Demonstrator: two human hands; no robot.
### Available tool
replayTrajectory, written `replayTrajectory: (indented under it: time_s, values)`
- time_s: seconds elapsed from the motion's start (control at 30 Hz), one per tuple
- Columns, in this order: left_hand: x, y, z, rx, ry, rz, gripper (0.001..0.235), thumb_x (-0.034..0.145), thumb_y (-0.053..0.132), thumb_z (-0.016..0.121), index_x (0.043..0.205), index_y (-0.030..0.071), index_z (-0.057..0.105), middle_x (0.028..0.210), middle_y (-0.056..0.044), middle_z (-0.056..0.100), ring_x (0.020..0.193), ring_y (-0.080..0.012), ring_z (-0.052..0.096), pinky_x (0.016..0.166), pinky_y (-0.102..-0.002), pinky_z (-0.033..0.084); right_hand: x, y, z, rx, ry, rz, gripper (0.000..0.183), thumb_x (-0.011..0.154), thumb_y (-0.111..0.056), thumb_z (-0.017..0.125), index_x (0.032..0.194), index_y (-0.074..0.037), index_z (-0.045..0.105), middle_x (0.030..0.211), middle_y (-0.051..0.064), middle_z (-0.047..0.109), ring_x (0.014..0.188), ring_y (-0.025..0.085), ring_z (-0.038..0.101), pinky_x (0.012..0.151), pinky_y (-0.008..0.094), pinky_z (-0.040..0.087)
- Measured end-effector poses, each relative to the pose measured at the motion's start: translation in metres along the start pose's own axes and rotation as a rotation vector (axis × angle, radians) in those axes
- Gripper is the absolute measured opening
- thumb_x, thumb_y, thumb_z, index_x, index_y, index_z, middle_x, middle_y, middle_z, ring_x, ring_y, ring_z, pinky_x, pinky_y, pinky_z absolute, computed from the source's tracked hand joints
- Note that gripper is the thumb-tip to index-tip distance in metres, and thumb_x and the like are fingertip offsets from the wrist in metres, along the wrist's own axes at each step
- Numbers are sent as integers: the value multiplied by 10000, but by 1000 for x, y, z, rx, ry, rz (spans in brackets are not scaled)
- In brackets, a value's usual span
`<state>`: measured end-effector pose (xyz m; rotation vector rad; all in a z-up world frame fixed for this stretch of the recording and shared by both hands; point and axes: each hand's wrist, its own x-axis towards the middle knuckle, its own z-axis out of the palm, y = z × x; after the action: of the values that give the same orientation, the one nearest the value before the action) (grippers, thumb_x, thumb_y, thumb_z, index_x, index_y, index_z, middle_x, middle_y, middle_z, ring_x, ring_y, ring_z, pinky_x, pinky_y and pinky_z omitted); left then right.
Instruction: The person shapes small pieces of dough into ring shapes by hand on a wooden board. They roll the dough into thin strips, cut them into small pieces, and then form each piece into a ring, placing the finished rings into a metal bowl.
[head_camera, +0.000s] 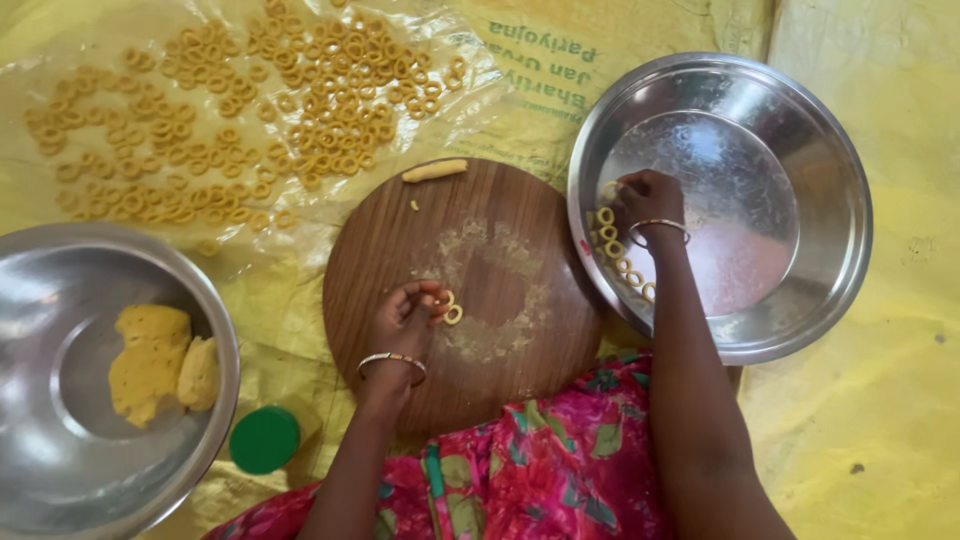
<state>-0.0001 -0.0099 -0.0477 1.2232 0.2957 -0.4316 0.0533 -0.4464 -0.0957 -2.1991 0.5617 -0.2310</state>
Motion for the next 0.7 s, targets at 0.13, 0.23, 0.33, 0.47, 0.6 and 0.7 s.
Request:
replayTrajectory:
  time_s: [0.13, 0.23, 0.33, 0.47, 0.6, 0.7]
  values:
    - [-3, 8, -1, 66, 11, -28, 188, 1011, 68, 584, 1169, -5, 655, 1077, -115, 759, 922, -157, 729, 840, -286, 584, -4, -27, 7, -205, -1, 75, 148, 847, -144, 761, 981, -97, 804, 900, 106, 778, 821, 230, 755, 775, 358, 579]
    - [-5, 14, 3, 92, 22, -38, 190, 1013, 70, 583, 1170, -4, 659, 1075, -115, 761, 916, -150, 727, 833, -282, 580, -10, -44, 4, -270, -19, 103, 134, 832, -171, 771, 951, -116, 801, 893, 101, 775, 834, 249, 753, 786, 383, 580]
    - [-8, 20, 5, 123, 42, -63, 190, 1015, 73, 581, 1167, -4, 664, 1071, -117, 764, 909, -145, 727, 826, -283, 576, -14, -52, 6, -297, -23, 84, 133, 832, -190, 788, 942, -116, 796, 918, 98, 772, 842, 258, 746, 790, 398, 574]
    - [-10, 24, 6, 108, 33, -56, 188, 1018, 73, 579, 1169, -5, 660, 1079, -126, 770, 906, -142, 725, 828, -280, 569, -14, -50, 7, -310, -6, 45, 122, 841, -184, 789, 939, -112, 801, 950, 114, 762, 849, 281, 733, 794, 415, 566]
    - [-9, 24, 4, 108, 20, -46, 194, 1019, 81, 565, 1166, -6, 656, 1088, -127, 772, 908, -137, 726, 842, -276, 578, -13, -44, 10, -334, -9, 33, 140, 907, -133, 705, 973, -150, 827, 962, 128, 764, 858, 301, 734, 802, 426, 564]
    - [-8, 22, 3, 93, 18, -38, 181, 1024, 89, 576, 1158, -2, 657, 1091, -126, 771, 907, -143, 730, 848, -277, 580, -13, -45, 11, -320, -3, 53, 185, 904, -91, 669, 969, -155, 829, 964, 129, 766, 868, 291, 741, 812, 419, 567]
